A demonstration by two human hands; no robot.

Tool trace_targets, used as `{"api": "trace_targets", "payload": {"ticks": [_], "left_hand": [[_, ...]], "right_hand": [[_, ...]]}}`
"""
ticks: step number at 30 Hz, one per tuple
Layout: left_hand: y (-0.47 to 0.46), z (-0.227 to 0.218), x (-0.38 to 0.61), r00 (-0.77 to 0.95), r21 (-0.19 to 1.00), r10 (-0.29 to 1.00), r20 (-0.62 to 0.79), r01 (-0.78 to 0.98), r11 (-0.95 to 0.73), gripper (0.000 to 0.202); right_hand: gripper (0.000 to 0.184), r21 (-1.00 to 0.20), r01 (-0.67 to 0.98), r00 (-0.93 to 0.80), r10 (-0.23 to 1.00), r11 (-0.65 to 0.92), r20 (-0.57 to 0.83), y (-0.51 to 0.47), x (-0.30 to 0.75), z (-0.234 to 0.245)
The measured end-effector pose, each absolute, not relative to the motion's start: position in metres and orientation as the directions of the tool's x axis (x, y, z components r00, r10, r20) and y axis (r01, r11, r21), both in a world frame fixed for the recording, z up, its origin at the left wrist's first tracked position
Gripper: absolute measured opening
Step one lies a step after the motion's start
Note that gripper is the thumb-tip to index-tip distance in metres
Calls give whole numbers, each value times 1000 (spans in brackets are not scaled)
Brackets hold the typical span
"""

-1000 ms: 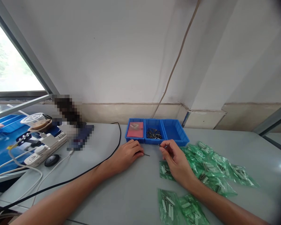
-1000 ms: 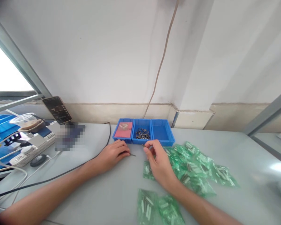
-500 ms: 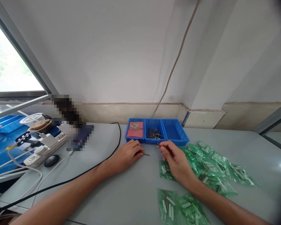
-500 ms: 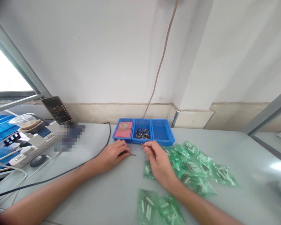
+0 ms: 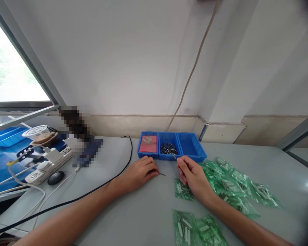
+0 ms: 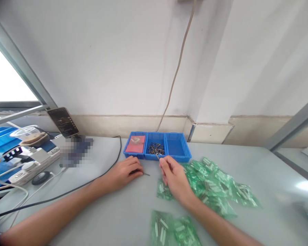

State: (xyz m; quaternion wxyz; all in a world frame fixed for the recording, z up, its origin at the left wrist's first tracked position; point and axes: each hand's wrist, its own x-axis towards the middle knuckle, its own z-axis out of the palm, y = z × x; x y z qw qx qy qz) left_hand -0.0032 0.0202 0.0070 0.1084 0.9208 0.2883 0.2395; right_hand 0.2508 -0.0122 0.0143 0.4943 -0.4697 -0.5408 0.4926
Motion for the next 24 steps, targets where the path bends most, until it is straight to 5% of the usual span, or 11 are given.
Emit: {"api": "trace_targets", "payload": {"ticks": [6, 11, 16, 19, 24], "left_hand": [[20, 7, -2, 722, 352, 569, 394, 453, -819, 22], [20, 7, -2, 723, 357, 576, 382, 459, -813, 22], [20, 7, -2, 712, 344, 583, 392, 474, -810, 22], [20, 7, -2, 714, 343, 577, 396, 468, -815, 22], [21, 5, -2, 720, 345, 568, 398, 456, -820, 19]], "right_hand": [[51, -999, -50, -30, 1000, 7, 8, -4, 248, 16], [49, -984, 136, -98, 990, 115, 102, -11, 249, 13], [17, -663, 554, -326, 864, 504, 385, -17, 251, 7], [10, -517, 640, -429, 822, 569, 374, -17, 251, 4], [14, -465, 697, -453, 838, 546, 304, -16, 250, 4]]}}
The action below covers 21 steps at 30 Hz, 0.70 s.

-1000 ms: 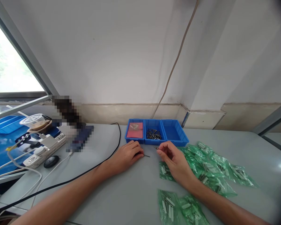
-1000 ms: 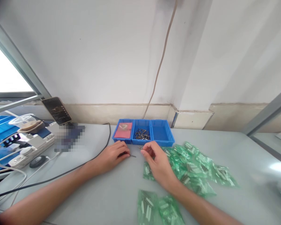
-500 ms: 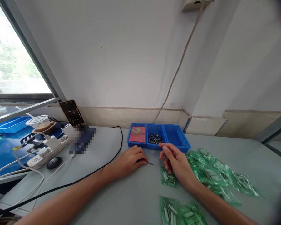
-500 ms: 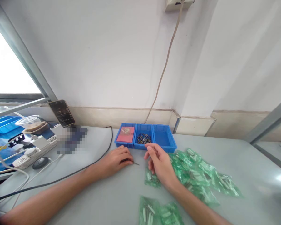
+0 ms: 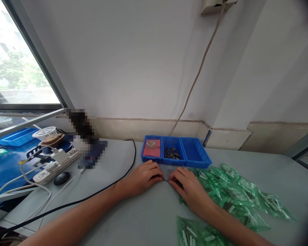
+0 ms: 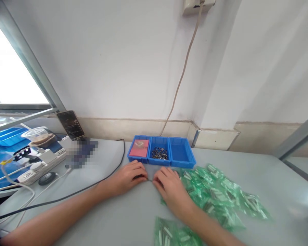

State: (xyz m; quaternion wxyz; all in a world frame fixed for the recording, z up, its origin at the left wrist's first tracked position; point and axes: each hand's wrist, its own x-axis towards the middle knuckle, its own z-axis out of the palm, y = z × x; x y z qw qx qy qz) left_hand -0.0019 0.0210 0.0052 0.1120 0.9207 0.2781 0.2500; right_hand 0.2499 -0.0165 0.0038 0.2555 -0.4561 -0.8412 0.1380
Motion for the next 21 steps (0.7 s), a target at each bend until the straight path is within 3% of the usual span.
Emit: {"api": "trace_targets", "payload": {"ticks": [12, 21], "left_hand": [[20, 7, -2, 739, 355, 550, 389, 431, -830, 22], [21, 6, -3, 730, 383, 574, 372, 443, -811, 20]], "right_hand": [[16, -420, 714, -489, 828, 560, 273, -19, 245, 8], [17, -592, 681, -369, 900, 431, 231, -19, 249, 7]]}}
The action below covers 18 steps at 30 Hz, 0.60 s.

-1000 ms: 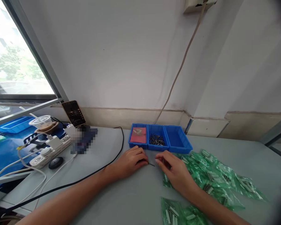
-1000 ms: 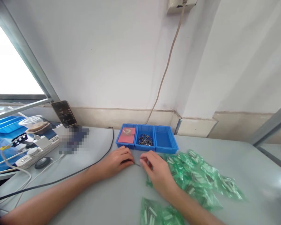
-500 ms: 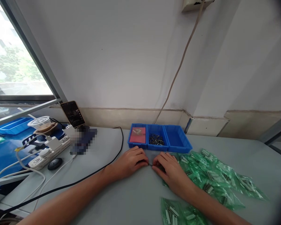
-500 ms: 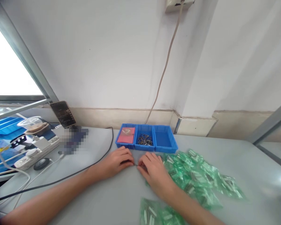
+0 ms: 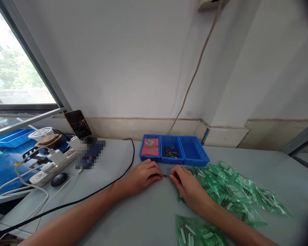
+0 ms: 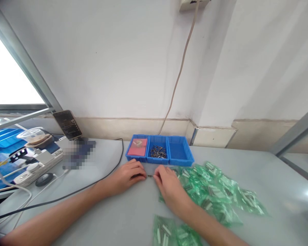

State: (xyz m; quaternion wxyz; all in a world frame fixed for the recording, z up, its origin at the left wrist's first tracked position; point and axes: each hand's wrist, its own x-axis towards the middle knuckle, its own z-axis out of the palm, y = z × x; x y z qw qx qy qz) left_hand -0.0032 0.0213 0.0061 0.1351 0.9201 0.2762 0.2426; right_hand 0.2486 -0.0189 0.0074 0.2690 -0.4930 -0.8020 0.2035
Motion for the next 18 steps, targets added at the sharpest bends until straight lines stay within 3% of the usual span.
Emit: {"api": "trace_targets", "payload": {"ticks": [6, 10, 13, 18], "left_hand": [[21, 4, -4, 720, 375, 575, 389, 446, -812, 17], [21, 5, -4, 723, 367, 573, 387, 450, -815, 17], [22, 5, -3, 725, 355, 571, 385, 454, -817, 16], [23, 4, -4, 721, 354, 575, 386, 460, -814, 16]], "right_hand": [[10, -662, 616, -351, 901, 428, 255, -18, 252, 7], [26, -627, 561, -371, 841, 541, 394, -17, 252, 7], [30, -630, 557, -353, 841, 541, 410, -18, 252, 9], [20, -672, 549, -309, 868, 497, 390, -20, 253, 13]]}}
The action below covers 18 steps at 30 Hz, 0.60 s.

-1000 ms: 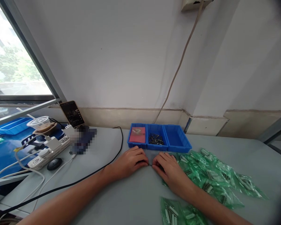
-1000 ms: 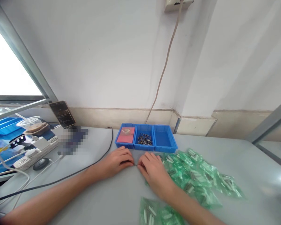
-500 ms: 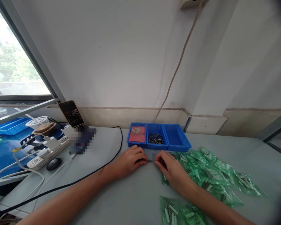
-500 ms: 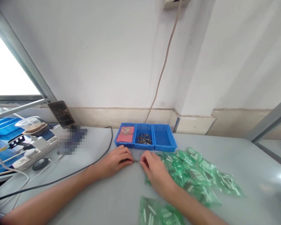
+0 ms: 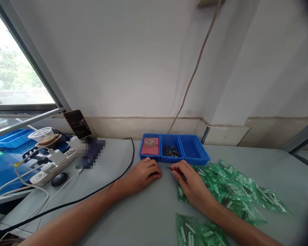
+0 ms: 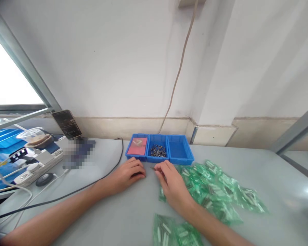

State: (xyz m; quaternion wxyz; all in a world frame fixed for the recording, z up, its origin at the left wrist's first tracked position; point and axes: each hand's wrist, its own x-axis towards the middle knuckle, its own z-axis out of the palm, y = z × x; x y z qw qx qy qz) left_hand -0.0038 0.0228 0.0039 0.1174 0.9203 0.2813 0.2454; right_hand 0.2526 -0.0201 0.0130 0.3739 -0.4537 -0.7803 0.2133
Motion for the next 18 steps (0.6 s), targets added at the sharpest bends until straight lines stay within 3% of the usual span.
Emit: {"api": "trace_targets", "payload": {"ticks": [8, 13, 18], "left_hand": [[23, 3, -4, 716, 383, 588, 376, 457, -803, 15], [22, 2, -4, 709, 395, 606, 359, 473, -787, 16], [23, 2, -4, 703, 398, 611, 364, 476, -784, 17]], "right_hand": [[10, -802, 415, -233, 902, 430, 363, -19, 256, 12], [26, -940, 185, -164, 952, 286, 258, -15, 255, 11], [42, -984, 49, -139, 976, 173, 165, -13, 253, 11]]}}
